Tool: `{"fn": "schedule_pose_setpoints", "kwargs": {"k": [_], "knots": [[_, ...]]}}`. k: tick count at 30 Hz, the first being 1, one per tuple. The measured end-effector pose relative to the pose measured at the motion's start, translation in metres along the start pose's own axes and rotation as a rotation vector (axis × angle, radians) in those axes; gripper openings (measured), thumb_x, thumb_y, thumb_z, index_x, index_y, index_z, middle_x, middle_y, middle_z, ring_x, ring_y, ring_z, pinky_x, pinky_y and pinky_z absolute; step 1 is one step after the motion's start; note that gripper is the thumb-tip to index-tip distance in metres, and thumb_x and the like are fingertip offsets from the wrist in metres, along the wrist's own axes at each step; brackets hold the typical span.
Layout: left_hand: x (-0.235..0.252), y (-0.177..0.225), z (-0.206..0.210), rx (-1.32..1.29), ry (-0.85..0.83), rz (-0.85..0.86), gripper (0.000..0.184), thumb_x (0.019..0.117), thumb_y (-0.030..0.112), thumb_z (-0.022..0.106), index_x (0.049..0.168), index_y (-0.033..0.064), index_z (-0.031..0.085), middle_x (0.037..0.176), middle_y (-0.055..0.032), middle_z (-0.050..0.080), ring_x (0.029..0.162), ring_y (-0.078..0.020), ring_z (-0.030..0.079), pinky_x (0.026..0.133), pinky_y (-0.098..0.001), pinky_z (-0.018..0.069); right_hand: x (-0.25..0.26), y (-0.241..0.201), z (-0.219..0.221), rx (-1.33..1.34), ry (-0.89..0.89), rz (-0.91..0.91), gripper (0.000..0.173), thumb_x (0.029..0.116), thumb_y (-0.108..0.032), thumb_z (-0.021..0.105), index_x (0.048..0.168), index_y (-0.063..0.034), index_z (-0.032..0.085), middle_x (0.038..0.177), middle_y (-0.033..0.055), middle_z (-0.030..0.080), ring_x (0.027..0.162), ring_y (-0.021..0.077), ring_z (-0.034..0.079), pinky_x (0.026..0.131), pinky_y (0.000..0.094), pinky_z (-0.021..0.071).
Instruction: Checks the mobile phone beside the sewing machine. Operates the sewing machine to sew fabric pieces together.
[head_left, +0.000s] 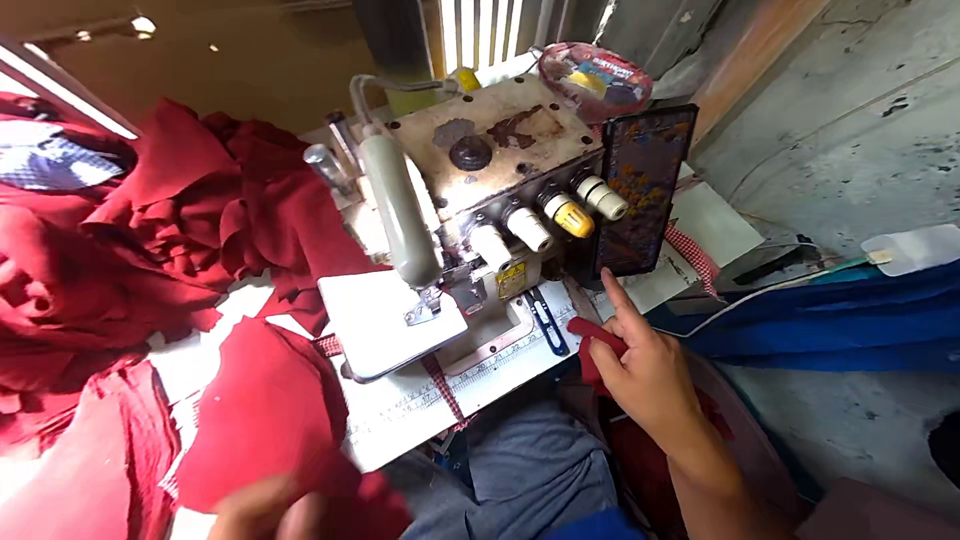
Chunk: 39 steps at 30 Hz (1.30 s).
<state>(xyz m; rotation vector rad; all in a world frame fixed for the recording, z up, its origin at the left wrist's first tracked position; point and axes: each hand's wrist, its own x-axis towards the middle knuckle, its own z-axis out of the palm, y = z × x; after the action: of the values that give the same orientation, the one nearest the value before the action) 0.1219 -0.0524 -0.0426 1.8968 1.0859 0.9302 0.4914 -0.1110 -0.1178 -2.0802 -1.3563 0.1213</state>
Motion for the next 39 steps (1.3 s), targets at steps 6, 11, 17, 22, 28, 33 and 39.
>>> {"fn": "schedule_pose_setpoints", "kwargs": {"k": [6, 11, 17, 22, 28, 33, 39], "knots": [[0.008, -0.022, 0.124, -0.421, 0.132, -0.206, 0.015, 0.1051, 0.007, 0.050, 0.115, -0.0005, 0.060, 0.076, 0.0017, 0.069, 0.067, -0.0063, 0.068, 0.063, -0.0227, 0.0584, -0.020, -0.027, -0.021, 0.255, -0.331, -0.197, 0.028, 0.0997, -0.025, 0.058, 0.121, -0.0114, 0.069, 0.089, -0.0042, 0.074, 0.072, 0.0026, 0.067, 0.062, 0.0257, 0.0584], [0.013, -0.023, 0.142, -0.565, 0.138, -0.245, 0.013, 0.1023, 0.005, 0.056, 0.108, -0.0010, 0.066, 0.082, -0.0020, 0.073, 0.074, -0.0091, 0.072, 0.070, -0.0259, 0.0615, -0.033, -0.066, -0.018, 0.790, -0.656, -0.628, 0.018, 0.1031, -0.019, 0.060, 0.105, -0.0099, 0.075, 0.085, 0.0019, 0.074, 0.077, 0.0062, 0.069, 0.069, 0.0214, 0.0558], [0.016, -0.012, 0.132, -0.782, 0.011, -0.220, 0.020, 0.0969, 0.000, 0.061, 0.116, -0.0043, 0.066, 0.090, -0.0053, 0.076, 0.079, -0.0085, 0.072, 0.074, -0.0247, 0.0614, -0.032, -0.095, 0.031, 1.100, -0.446, -0.123, 0.034, 0.1022, -0.005, 0.058, 0.134, 0.0079, 0.062, 0.125, 0.0105, 0.072, 0.102, 0.0082, 0.072, 0.089, 0.0243, 0.0613], [0.018, -0.017, 0.128, -0.797, 0.003, -0.195, 0.023, 0.1005, 0.000, 0.053, 0.117, -0.0057, 0.068, 0.090, -0.0051, 0.075, 0.079, -0.0079, 0.072, 0.073, -0.0246, 0.0608, -0.024, -0.095, 0.033, 1.168, -0.513, 0.058, 0.046, 0.1031, -0.003, 0.056, 0.146, 0.0105, 0.047, 0.113, 0.0103, 0.073, 0.079, 0.0066, 0.070, 0.073, 0.0217, 0.0613], [0.023, -0.019, 0.125, -0.729, -0.015, -0.149, 0.026, 0.1048, 0.020, 0.058, 0.111, -0.0006, 0.073, 0.091, -0.0020, 0.075, 0.080, -0.0059, 0.071, 0.074, -0.0229, 0.0598, -0.021, -0.089, 0.032, 1.144, -0.571, 0.068, 0.044, 0.1026, -0.004, 0.058, 0.144, 0.0080, 0.050, 0.108, 0.0090, 0.075, 0.082, 0.0093, 0.072, 0.075, 0.0237, 0.0623], [0.028, -0.019, 0.118, -0.429, 0.023, -0.078, 0.016, 0.0993, 0.013, 0.066, 0.095, 0.0011, 0.076, 0.082, -0.0007, 0.075, 0.071, -0.0048, 0.071, 0.066, -0.0220, 0.0613, -0.014, -0.078, 0.036, 1.019, -0.668, -0.005, 0.036, 0.1012, -0.014, 0.064, 0.134, -0.0005, 0.063, 0.092, 0.0019, 0.075, 0.073, 0.0046, 0.068, 0.067, 0.0207, 0.0590], [0.050, 0.007, 0.067, -0.175, -0.137, 0.276, 0.014, 0.0973, 0.009, 0.068, 0.093, -0.0022, 0.075, 0.087, -0.0077, 0.076, 0.083, -0.0075, 0.071, 0.080, -0.0238, 0.0582, 0.009, -0.074, 0.021, 0.879, -0.750, -0.375, 0.014, 0.0975, -0.013, 0.067, 0.107, -0.0068, 0.073, 0.100, -0.0041, 0.076, 0.091, -0.0020, 0.070, 0.084, 0.0189, 0.0594]]}}
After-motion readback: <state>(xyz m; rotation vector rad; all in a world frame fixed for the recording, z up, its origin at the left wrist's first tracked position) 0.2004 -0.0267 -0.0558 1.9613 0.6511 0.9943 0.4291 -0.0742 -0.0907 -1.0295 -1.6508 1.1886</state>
